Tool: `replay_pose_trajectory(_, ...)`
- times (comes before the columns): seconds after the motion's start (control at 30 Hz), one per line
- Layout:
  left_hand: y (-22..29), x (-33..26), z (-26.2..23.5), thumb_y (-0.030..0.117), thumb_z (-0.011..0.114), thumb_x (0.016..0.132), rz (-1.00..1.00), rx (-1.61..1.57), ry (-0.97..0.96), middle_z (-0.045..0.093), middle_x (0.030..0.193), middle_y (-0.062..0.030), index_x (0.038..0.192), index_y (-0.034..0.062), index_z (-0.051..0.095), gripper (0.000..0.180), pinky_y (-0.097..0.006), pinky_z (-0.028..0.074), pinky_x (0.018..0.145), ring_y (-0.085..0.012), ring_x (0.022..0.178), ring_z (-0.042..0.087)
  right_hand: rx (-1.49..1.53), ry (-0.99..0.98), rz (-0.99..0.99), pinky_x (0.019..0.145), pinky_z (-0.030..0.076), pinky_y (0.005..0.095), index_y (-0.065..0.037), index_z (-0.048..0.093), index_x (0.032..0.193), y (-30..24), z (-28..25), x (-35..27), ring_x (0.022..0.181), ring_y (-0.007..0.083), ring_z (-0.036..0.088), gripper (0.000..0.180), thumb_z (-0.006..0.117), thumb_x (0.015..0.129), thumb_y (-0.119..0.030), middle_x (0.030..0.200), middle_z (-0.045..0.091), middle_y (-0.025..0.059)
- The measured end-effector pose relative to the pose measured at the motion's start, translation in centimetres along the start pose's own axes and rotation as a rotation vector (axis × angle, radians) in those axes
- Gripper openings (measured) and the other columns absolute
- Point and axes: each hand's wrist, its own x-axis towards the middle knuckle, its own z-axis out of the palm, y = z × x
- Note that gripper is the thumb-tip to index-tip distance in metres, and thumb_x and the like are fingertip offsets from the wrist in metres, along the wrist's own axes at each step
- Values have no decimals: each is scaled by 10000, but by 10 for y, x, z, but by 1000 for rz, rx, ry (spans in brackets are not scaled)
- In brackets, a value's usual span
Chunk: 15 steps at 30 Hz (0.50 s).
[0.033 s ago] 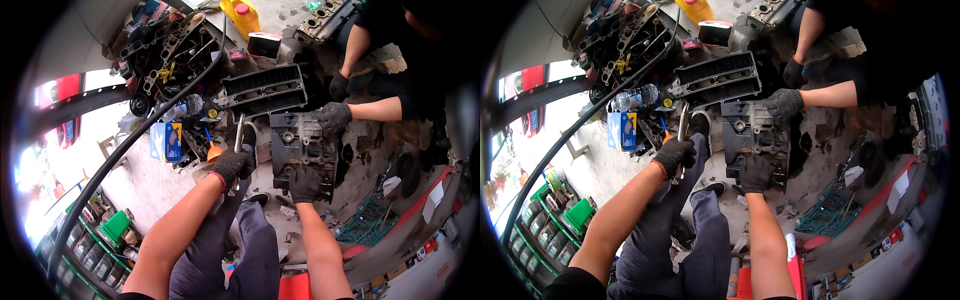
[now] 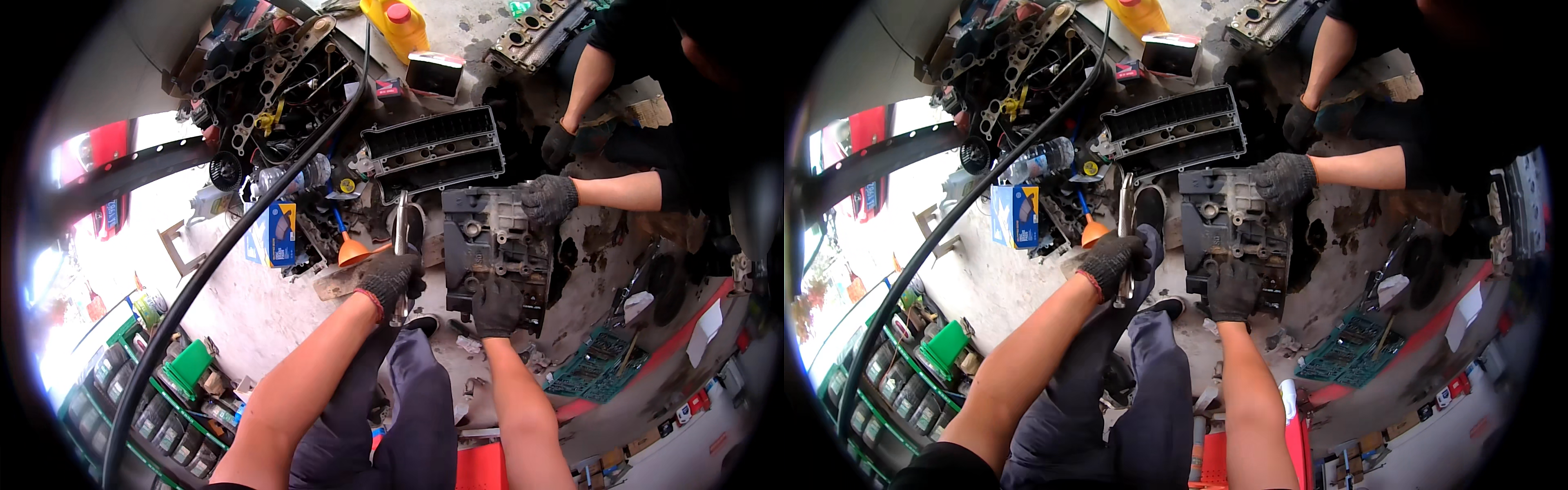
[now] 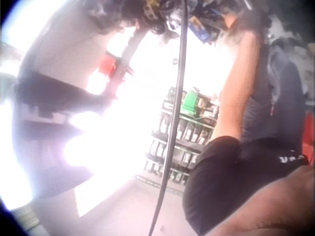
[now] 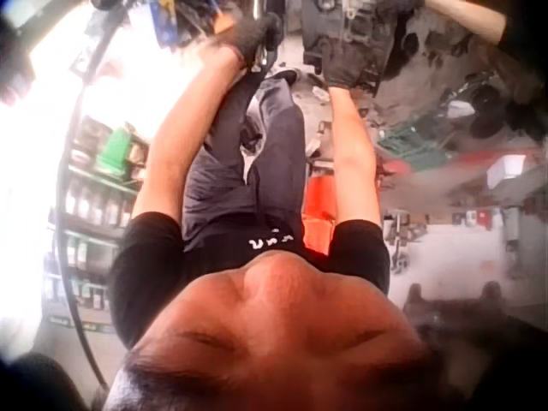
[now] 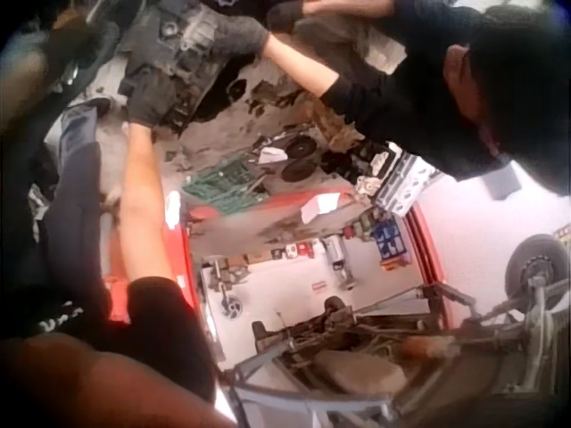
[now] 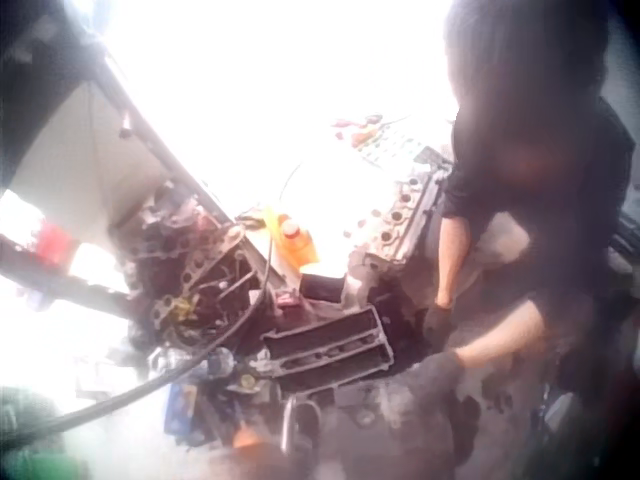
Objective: The person disassembles a car engine block, removing the cylinder head and various components. They use pliers to remove a part and a hammer to tap components loose. The person works on the engine while sitting on the floor of a workshop.
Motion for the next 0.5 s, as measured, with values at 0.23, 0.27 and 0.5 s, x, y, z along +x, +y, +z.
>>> replay_pose_trajectory(0.23,-36,44,29,124,627,887,-156,-277,-113,685,875,-159,1123,4,582,268,-408,614,609,-266,703,697,4,-135,5,935,434,497,-84,688,1034,-5,-13,4,1070,336,570,294,699,800,-261,1105,614,134)
replay_pose_trajectory(0.27,-39,46,31,121,627,880,-110,-238,-74,685,871,-151,1129,4,591,278,-398,608,621,-257,716,694,13,-154,1,947,429,504,-83,682,1016,-7,-15,7,1092,332,567,290,704,796,-269,1113,615,136)
replay_pose_trajectory(0.5,-3,26,23,269,659,872,24,233,61,664,821,-94,1031,-24,680,335,-351,481,660,-178,692,591,101,-349,-134,958,443,499,-77,671,1071,9,-31,22,1119,347,567,338,713,796,-269,1138,614,146)
